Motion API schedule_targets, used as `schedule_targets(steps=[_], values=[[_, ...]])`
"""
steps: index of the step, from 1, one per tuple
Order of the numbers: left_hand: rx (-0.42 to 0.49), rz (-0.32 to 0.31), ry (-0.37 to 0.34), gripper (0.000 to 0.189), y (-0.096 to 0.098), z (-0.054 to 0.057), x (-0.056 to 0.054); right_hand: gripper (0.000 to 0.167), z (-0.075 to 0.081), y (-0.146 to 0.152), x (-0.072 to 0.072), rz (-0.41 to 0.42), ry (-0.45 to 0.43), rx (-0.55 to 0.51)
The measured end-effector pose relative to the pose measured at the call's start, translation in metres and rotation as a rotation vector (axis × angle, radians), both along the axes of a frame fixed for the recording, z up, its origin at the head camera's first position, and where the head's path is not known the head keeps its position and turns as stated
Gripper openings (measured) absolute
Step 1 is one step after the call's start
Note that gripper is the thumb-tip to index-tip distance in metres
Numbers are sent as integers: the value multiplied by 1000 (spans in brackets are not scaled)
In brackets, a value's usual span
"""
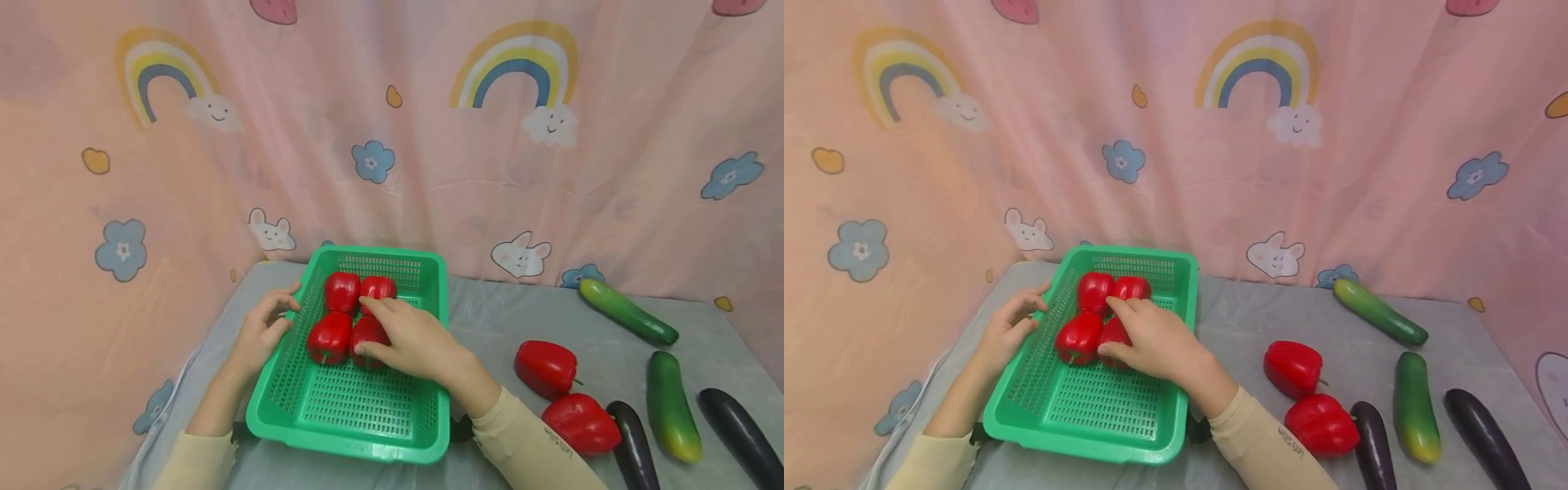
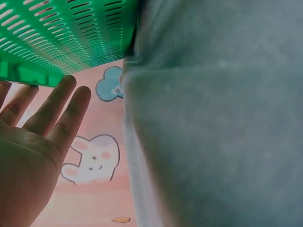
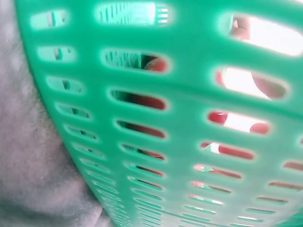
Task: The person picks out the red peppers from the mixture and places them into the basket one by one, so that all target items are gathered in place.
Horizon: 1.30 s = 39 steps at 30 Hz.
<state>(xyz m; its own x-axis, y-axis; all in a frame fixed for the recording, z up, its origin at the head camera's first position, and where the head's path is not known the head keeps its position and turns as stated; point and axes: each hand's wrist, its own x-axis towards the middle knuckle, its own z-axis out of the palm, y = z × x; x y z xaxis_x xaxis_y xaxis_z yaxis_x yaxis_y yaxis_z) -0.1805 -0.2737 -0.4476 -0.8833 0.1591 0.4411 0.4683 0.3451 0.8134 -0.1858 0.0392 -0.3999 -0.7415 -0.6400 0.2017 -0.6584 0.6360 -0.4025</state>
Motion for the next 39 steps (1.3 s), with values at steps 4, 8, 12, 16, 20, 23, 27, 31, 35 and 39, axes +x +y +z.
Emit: schedule_targets(steps=[4,8,12,16,20,23,27,31,35,39], values=[[-5,5,-9,25,-1,0,1,78,2,0,1,6,11,-3],[-7,12,-14,24,-1,1,1,77,5,1,2,8,8,-7],[-15,9,-15,24,0,2,1,75,9,4,7,3,13,-3],[-13,7,-16,23,1,2,1,78,13,11,12,-5,56,25],[-9,6,-19,24,1,3,2,82,17,22,17,-7,112,47],[-4,8,-18,24,1,3,2,82,20,32,21,-21,135,52],[-2,7,-10,25,-1,2,1,82,24,45,27,-57,130,41],[-5,3,-3,25,-2,1,2,84,25,59,32,-102,101,17],[-5,2,-6,25,-1,0,2,85,21,75,36,-144,91,2],[-2,5,-8,25,1,1,2,87,16,90,40,-182,95,10]])
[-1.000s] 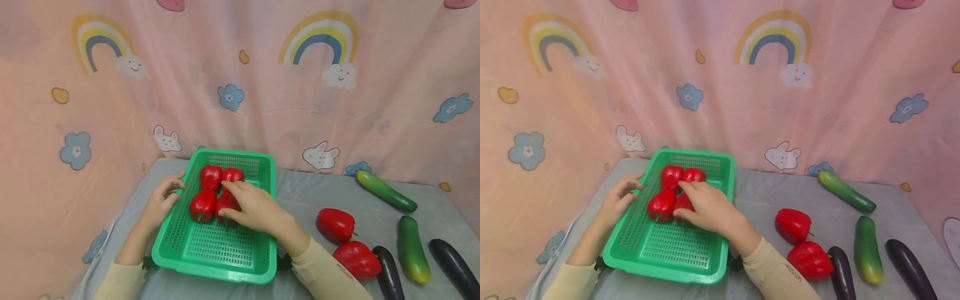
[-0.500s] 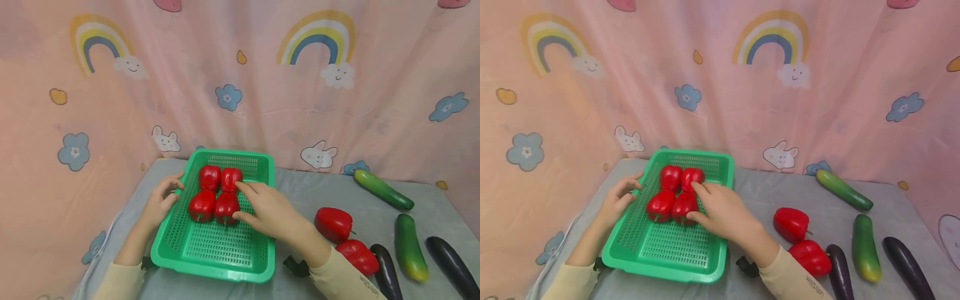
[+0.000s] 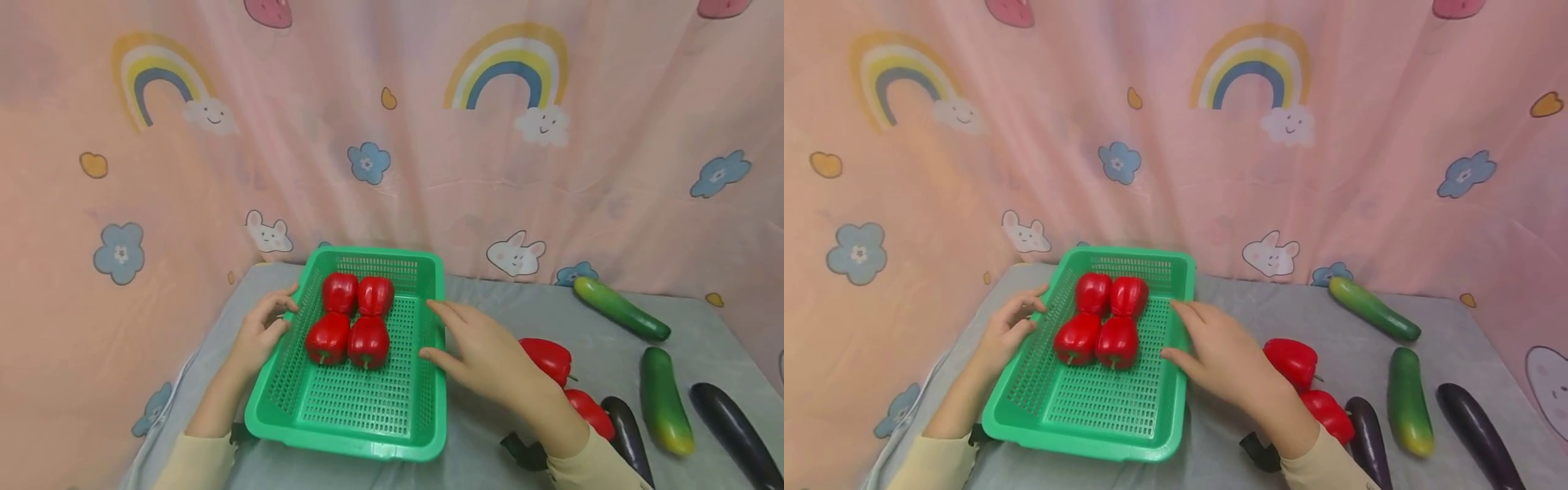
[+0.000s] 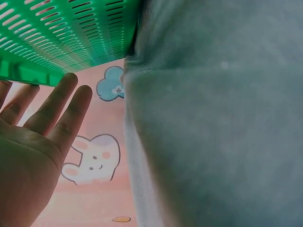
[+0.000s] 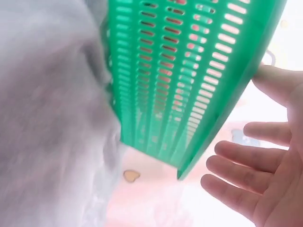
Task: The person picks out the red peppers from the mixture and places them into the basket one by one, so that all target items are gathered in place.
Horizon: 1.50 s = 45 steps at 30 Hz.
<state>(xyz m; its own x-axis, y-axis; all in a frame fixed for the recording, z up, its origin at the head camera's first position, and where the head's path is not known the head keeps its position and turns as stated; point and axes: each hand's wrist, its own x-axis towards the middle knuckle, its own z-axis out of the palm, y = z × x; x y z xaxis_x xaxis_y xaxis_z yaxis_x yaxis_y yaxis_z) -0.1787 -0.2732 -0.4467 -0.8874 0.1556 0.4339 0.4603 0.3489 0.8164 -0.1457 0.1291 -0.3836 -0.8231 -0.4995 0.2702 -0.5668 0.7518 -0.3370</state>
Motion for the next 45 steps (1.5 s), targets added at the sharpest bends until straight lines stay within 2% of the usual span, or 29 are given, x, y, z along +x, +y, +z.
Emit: schedule_targets(steps=[6,12,19,27,40,45], values=[[-1,-1,-6,25,0,-1,-1,88,-4,17,5,-50,-11,11],[4,-9,-9,25,0,-1,-1,87,-8,31,10,-72,18,17],[-2,-8,-5,25,1,0,0,82,-13,46,18,-95,32,54],[-8,-8,4,25,3,1,0,77,-14,64,28,-160,35,75],[5,-7,1,25,2,0,0,87,-15,98,41,-302,-111,140],[5,5,8,26,1,0,2,92,-14,110,44,-334,-127,150]])
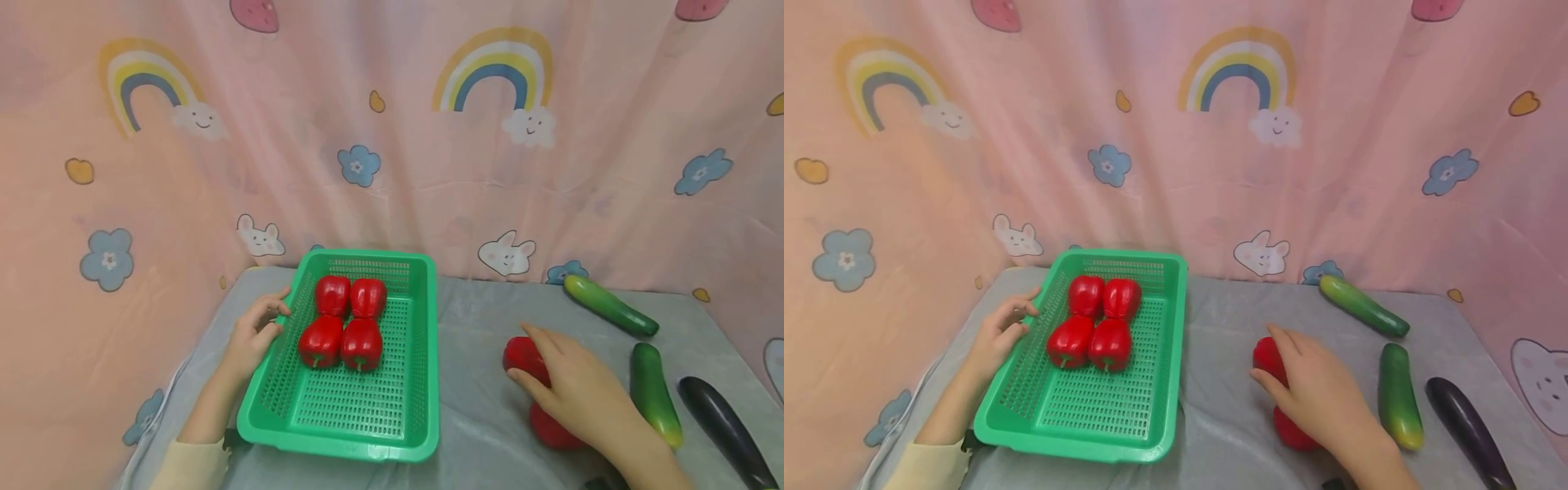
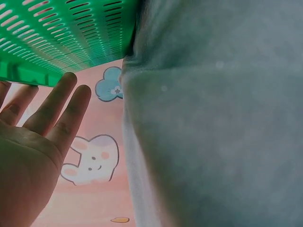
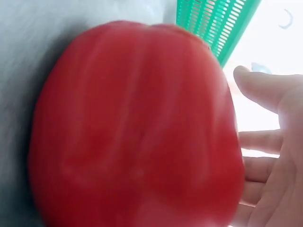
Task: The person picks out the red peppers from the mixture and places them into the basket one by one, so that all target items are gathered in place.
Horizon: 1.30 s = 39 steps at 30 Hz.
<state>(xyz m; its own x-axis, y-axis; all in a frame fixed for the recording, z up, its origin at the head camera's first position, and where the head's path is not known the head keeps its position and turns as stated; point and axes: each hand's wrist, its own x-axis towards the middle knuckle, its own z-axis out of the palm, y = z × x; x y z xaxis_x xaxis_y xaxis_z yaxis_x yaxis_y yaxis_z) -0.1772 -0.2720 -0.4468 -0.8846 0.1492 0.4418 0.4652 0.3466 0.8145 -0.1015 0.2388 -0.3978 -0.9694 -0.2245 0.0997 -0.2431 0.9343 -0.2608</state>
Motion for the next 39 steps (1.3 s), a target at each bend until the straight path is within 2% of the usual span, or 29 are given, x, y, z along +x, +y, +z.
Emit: schedule_targets(steps=[9,19,31,39], values=[[10,-5,-9,27,-1,0,0,96,-3,22,3,-47,-3,55],[-1,-7,-17,25,0,1,2,95,-9,32,0,-65,-44,46],[8,-13,-11,24,0,0,1,98,-12,24,-12,-27,-75,-18],[14,-13,-5,25,-1,-2,-1,98,-7,11,-20,8,-110,-28]])
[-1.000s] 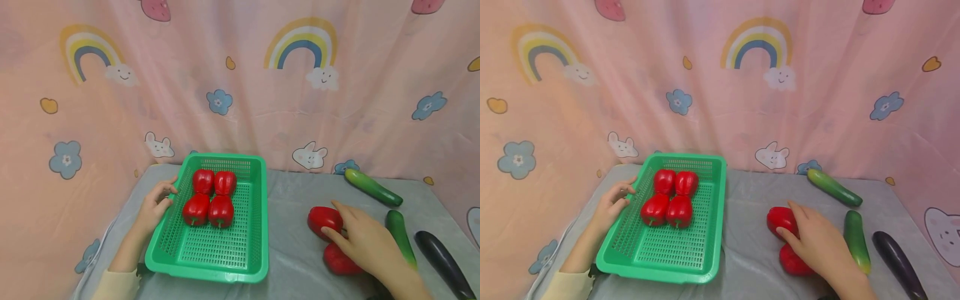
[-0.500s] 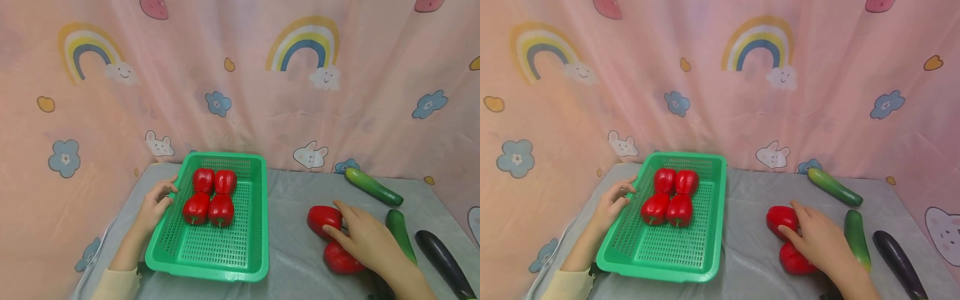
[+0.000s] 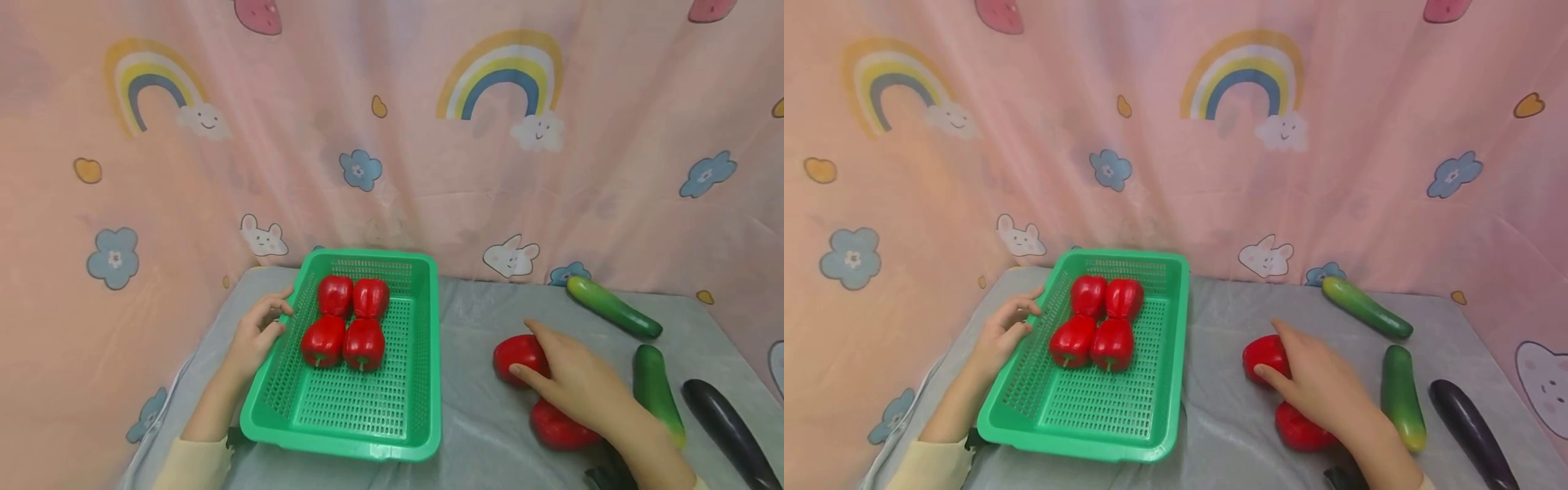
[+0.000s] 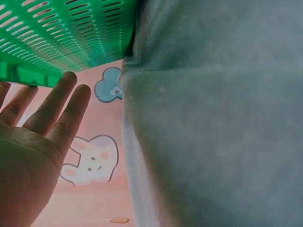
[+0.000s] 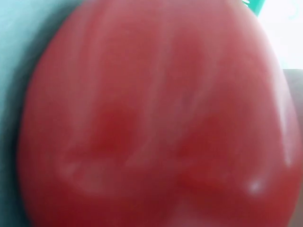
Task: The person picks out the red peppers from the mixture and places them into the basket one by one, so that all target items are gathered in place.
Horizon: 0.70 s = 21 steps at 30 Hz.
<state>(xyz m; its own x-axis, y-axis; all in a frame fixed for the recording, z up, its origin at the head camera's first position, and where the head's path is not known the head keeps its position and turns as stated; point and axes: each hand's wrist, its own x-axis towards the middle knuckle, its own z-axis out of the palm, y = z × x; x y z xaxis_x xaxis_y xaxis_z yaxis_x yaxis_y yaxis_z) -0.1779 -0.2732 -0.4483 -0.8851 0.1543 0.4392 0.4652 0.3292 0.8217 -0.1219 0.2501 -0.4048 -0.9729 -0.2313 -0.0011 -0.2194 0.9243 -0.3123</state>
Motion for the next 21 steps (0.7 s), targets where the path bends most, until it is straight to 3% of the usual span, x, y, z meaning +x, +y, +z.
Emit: schedule_targets(steps=[8,21], values=[[2,0,-3,26,1,1,1,93,-2,-12,-5,73,-11,-14],[1,-8,-3,26,-1,-3,-1,98,-12,-21,-6,83,19,-2]])
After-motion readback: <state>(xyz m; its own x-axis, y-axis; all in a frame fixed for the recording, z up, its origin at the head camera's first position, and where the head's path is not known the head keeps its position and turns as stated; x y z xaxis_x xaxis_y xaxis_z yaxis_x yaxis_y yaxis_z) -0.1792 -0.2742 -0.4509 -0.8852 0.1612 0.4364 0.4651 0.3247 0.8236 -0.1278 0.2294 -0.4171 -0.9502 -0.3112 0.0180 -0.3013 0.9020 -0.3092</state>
